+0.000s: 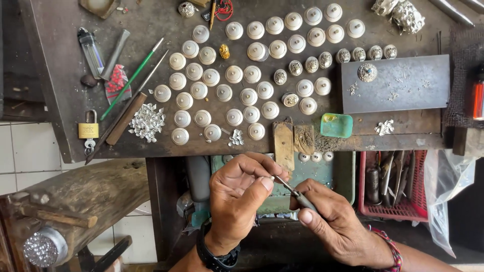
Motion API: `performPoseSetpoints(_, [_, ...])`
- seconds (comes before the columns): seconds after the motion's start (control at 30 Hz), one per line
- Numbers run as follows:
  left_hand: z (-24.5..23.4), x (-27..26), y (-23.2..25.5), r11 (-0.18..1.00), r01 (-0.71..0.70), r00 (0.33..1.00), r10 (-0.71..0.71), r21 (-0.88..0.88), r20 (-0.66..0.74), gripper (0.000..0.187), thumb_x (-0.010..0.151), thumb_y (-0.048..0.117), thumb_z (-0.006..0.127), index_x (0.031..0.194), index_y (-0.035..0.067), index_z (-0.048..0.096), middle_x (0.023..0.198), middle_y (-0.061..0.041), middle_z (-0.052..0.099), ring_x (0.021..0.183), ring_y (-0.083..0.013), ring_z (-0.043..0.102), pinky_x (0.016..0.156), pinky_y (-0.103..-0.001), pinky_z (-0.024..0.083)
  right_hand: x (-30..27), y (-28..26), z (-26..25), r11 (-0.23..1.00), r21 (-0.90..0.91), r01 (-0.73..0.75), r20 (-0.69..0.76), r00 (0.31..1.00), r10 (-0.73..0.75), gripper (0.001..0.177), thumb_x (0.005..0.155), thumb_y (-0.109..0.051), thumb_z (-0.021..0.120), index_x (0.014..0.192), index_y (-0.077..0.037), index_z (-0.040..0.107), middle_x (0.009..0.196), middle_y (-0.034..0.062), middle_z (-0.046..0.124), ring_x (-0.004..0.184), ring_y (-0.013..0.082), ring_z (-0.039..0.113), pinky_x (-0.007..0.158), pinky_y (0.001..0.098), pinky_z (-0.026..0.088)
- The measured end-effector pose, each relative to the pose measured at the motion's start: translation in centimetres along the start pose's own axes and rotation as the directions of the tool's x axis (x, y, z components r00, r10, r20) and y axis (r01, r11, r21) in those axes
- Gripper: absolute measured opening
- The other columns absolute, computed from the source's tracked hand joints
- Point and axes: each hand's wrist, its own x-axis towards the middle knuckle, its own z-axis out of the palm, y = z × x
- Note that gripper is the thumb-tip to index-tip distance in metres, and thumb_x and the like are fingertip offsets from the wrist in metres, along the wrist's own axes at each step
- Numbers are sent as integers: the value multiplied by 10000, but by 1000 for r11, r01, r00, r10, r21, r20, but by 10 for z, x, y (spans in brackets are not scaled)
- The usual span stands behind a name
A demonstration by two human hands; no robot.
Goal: Attaching small silver jump rings to jewelry components using needle-nose pliers at a workbench.
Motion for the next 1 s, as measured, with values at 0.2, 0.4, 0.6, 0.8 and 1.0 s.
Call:
performPoseSetpoints(0.2, [0, -1, 0, 999, 37, 999, -37, -8, -10, 35, 771, 14, 534, 747, 39, 529, 811, -105, 576, 748, -244, 624, 761, -369, 538, -1, 0, 1, 1000, 7, -18, 13, 1000, 18, 405, 912, -354, 329, 825, -18, 539, 773, 46, 493, 685, 145, 490, 624, 243, 421])
performPoseSetpoints(0.4, [0, -1, -2, 999, 49, 999, -49, -2, -16, 35, 772, 18, 541, 748, 40, 529, 811, -106, 576, 743, -236, 620, 748, -358, 534, -1, 1, 1, 1000, -22, -12, 6, 1000, 12, 390, 911, -342, 335, 828, -20, 538, 779, 46, 496, 690, 149, 493, 632, 248, 424])
performPoseSetpoints(0.6, [0, -1, -2, 998, 50, 999, -49, 33, -16, 56, 771, -4, 528, 746, 46, 526, 807, -92, 573, 745, -236, 630, 745, -353, 540, -2, 3, 2, 1000, -29, 8, -2, 1000, -8, 377, 910, -329, 344, 808, -18, 531, 770, 51, 492, 679, 153, 486, 625, 247, 425])
performPoseSetpoints(0.8, [2, 0, 0, 998, 38, 999, -37, 59, -13, 57, 777, 13, 530, 735, 50, 524, 800, -88, 570, 736, -235, 634, 740, -346, 537, -2, 3, 3, 1000, -18, 11, -17, 1000, -11, 354, 907, -309, 360, 802, -16, 529, 761, 51, 478, 671, 155, 474, 609, 252, 424])
performPoseSetpoints(1.0, [1, 0, -1, 997, 34, 999, -33, 71, -19, 61, 766, -11, 525, 736, 42, 530, 795, -93, 569, 734, -234, 633, 742, -351, 549, -2, 4, 3, 1000, -4, -12, -24, 1000, 12, 350, 904, -309, 371, 781, -21, 526, 760, 52, 469, 664, 153, 469, 600, 254, 424])
